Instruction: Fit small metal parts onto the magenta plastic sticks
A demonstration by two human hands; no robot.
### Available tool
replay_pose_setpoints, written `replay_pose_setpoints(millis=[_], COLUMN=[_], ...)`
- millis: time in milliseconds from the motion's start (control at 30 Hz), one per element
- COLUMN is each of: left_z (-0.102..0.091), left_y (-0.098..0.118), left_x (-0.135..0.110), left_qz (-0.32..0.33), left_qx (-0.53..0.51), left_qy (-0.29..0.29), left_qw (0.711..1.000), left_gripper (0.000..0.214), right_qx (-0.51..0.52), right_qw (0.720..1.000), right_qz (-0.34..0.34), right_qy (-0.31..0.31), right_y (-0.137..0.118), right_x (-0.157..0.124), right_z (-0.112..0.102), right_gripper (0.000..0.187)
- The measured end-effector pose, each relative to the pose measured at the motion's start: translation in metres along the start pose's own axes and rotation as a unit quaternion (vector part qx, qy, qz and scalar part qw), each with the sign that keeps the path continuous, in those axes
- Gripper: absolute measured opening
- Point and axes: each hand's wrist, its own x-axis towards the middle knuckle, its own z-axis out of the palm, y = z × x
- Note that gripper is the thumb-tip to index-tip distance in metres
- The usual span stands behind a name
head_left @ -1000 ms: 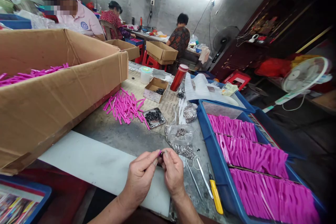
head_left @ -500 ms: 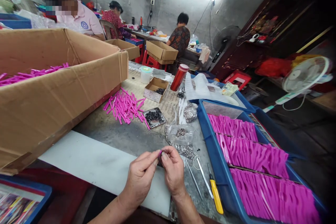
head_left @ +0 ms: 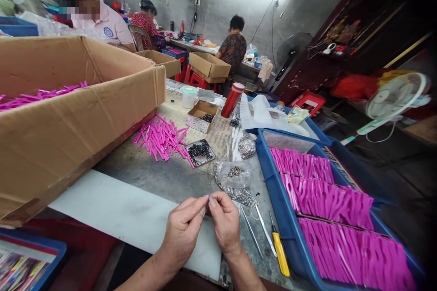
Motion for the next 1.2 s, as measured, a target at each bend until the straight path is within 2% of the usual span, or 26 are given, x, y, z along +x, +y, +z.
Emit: replay_pose_setpoints(millis=[100,200,300,433,600,767,900,1067,1200], left_z=[-0.0003,-0.0008,-0.0009,-0.0006,-0.0005,0.0,0.001,0.0016,0.0013], left_y=[-0.0014,-0.0008,0.0013,0.0004,-0.0018,0.0004,0.0006,-0.0006,-0.0003], left_x=[-0.0009,-0.0011,-0.0006,-0.0002,-0.0004,-0.0006,-0.0006,-0.0008,-0.0015], left_qz=[0.0,-0.003,-0.002,0.001,-0.008,0.004,-0.013,-0.01,-0.018], left_qx=[-0.001,0.002,0.003,-0.013,-0.006,-0.011,-0.01,-0.023,-0.02], left_qy=[-0.004,-0.002,-0.002,-0.005,-0.006,-0.007,-0.006,-0.006,-0.004], left_qw=[1.0,1.0,1.0,1.0,1.0,1.0,1.0,1.0,1.0], left_gripper=[0.025,0.025,0.025,0.025,0.025,0.025,0.025,0.025,0.024], right_qx=[0.011,0.03,0.006,0.01,0.021,0.027,0.03,0.017,0.022], right_qw=[1.0,0.999,1.0,1.0,1.0,1.0,1.0,1.0,1.0], right_qz=[0.016,0.015,0.003,0.013,0.002,0.009,-0.001,0.013,0.003], right_qy=[-0.006,0.001,0.004,-0.02,-0.001,-0.012,0.01,-0.001,0.003], right_y=[-0.0015,-0.0013,0.0007,0.0025,0.0021,0.0024,0.0018,0.0004,0.0016], right_x=[0.0006,0.001,0.0002,-0.0003,-0.0002,-0.0014,-0.0018,-0.0015,-0.0015], right_z=[0.0006,0.0009,0.0006,-0.0001,0.0003,0.0001,-0.0002,0.0004,0.0005], right_gripper=[0.028,0.021,0.017,0.026,0.016,0.027,0.017,0.027,0.019])
